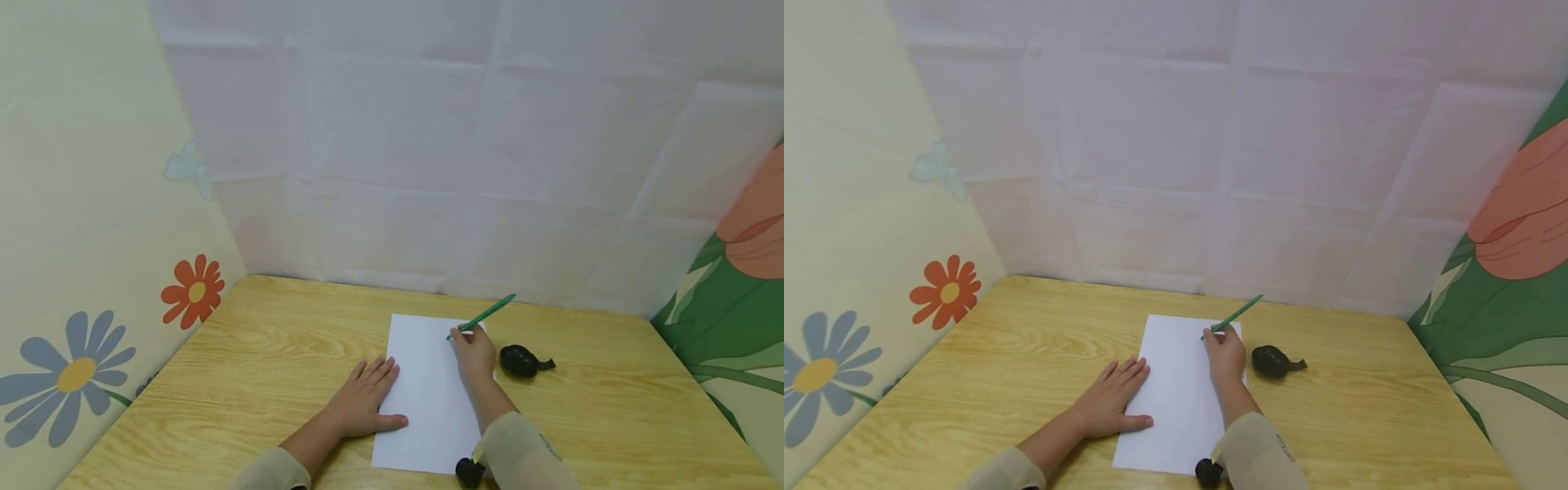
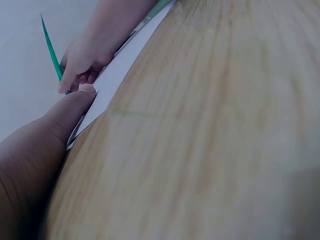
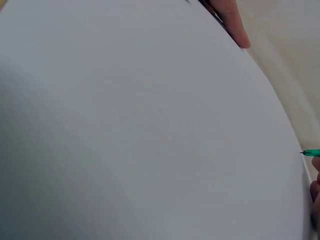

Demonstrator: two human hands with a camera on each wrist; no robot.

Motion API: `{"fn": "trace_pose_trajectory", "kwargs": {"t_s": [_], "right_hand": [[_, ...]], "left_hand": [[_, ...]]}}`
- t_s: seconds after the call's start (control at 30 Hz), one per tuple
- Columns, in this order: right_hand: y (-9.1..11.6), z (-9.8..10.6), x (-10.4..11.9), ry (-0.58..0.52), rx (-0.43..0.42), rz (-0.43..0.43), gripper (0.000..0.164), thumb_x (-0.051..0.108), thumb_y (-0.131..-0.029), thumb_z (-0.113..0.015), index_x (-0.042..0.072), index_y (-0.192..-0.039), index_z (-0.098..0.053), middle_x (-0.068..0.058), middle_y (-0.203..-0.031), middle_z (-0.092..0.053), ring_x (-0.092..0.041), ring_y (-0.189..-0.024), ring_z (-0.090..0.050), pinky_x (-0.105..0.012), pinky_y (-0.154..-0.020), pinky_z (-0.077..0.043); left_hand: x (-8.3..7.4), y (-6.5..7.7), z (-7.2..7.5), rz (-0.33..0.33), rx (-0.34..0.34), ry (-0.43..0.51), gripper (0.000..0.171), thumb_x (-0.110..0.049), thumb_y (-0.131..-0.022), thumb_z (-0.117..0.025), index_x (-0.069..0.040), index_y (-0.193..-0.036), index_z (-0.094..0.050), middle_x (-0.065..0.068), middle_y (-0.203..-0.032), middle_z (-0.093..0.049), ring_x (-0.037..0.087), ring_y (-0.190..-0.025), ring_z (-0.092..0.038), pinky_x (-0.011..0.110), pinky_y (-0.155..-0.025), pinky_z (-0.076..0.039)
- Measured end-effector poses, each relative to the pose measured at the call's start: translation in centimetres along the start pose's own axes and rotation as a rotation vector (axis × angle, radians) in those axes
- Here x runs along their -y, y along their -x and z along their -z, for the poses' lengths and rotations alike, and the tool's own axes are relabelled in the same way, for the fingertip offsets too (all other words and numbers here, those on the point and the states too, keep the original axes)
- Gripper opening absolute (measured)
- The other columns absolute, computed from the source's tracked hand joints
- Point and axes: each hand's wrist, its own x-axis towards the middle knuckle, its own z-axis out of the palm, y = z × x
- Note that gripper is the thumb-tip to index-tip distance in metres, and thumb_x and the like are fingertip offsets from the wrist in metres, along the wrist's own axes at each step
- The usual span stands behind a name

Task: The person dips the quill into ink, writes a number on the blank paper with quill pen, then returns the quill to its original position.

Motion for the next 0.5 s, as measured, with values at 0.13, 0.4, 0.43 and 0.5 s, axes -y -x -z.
{"fn": "trace_pose_trajectory", "kwargs": {"t_s": [0.13,0.4,0.43,0.5], "right_hand": [[0.04,-0.35,0.02,-0.032,0.005,0.011,0.021,0.024,-0.090,-0.071,0.006,-0.100,-0.068,-0.017,-0.090,-0.074,-0.022,-0.077,-0.066,-0.024,-0.060,-0.047],[0.44,-0.65,0.47,-0.066,0.004,0.029,0.020,0.021,-0.089,-0.071,0.005,-0.100,-0.068,-0.018,-0.089,-0.073,-0.019,-0.074,-0.065,-0.023,-0.060,-0.047],[0.50,-0.63,0.55,-0.065,0.008,0.027,0.020,0.021,-0.089,-0.071,0.005,-0.100,-0.068,-0.018,-0.089,-0.073,-0.020,-0.075,-0.065,-0.024,-0.060,-0.047],[0.58,-0.61,0.66,-0.064,0.011,0.028,0.020,0.021,-0.090,-0.071,0.004,-0.100,-0.068,-0.018,-0.090,-0.074,-0.020,-0.075,-0.066,-0.024,-0.061,-0.048]], "left_hand": [[0.03,-0.03,-0.03,0.002,0.002,-0.004,0.095,-0.071,-0.087,-0.050,-0.007,-0.154,-0.029,0.009,-0.163,-0.024,0.029,-0.153,-0.017,0.054,-0.123,-0.012],[-0.01,-0.05,0.01,0.003,0.005,-0.003,0.095,-0.071,-0.087,-0.050,-0.006,-0.154,-0.029,0.009,-0.163,-0.024,0.029,-0.153,-0.016,0.054,-0.123,-0.012],[-0.02,-0.03,0.04,0.003,0.005,-0.002,0.095,-0.071,-0.087,-0.050,-0.006,-0.154,-0.029,0.009,-0.163,-0.024,0.029,-0.153,-0.016,0.054,-0.123,-0.012],[-0.06,0.00,0.09,0.004,0.007,-0.001,0.095,-0.070,-0.087,-0.050,-0.006,-0.154,-0.029,0.009,-0.163,-0.023,0.029,-0.153,-0.016,0.054,-0.123,-0.012]]}}
